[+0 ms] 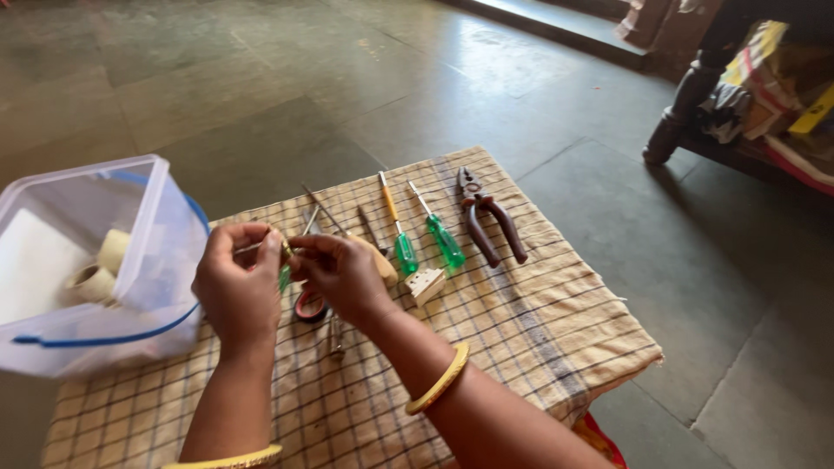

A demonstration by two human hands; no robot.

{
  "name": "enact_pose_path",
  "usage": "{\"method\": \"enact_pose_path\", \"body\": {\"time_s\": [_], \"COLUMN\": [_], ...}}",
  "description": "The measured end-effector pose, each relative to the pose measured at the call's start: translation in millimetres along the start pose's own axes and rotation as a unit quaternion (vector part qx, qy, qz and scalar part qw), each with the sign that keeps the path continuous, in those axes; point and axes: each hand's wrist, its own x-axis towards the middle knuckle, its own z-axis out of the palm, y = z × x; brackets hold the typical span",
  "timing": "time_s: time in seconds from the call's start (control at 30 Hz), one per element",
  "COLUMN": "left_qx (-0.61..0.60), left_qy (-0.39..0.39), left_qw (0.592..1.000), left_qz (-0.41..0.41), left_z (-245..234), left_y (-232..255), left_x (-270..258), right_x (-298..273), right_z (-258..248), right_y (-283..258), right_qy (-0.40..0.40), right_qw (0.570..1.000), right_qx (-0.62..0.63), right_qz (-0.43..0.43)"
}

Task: The person assembles small brass electrical components on a checkered mat on the floor. They pick up brass pieces, fit them together, and use a screwdriver to tighten them. Tools including pliers and scissors are visible on the mat.

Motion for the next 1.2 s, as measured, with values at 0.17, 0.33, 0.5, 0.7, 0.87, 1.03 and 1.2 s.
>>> {"method": "enact_pose_path", "body": {"time_s": [0.17,0.33,0.5,0.7,0.87,1.03,1.2], "left_qx": [-0.041,-0.146,-0.168,-0.165,-0.146,-0.195,-0.225], "left_qy": [-0.025,-0.054,-0.071,-0.056,-0.052,-0.059,-0.065], "left_qw": [0.999,0.987,0.982,0.983,0.985,0.974,0.967], "left_qz": [-0.024,-0.044,-0.057,-0.064,-0.079,-0.096,-0.1], "left_z": [9.3,14.6,14.4,10.3,8.8,11.4,18.2], "left_y": [-23.7,-37.9,-42.3,-45.3,-43.0,-49.7,-71.1], "left_x": [-10.0,-16.9,-16.5,-18.8,-19.9,-19.1,-18.3], "right_x": [-3.0,-3.4,-7.4,-11.1,-9.5,-6.5,-4.1], "right_z": [3.7,2.1,1.4,0.9,0.6,1.1,-0.4], "right_y": [14.9,19.5,12.8,9.4,12.7,21.3,36.8], "right_qy": [0.009,-0.003,-0.001,-0.026,-0.029,-0.026,-0.007], "right_qw": [0.997,0.998,1.0,0.999,0.999,0.999,0.998], "right_qx": [0.082,0.063,-0.014,-0.031,-0.003,0.034,-0.038], "right_qz": [0.004,-0.003,-0.024,-0.017,0.013,0.018,-0.041]}}
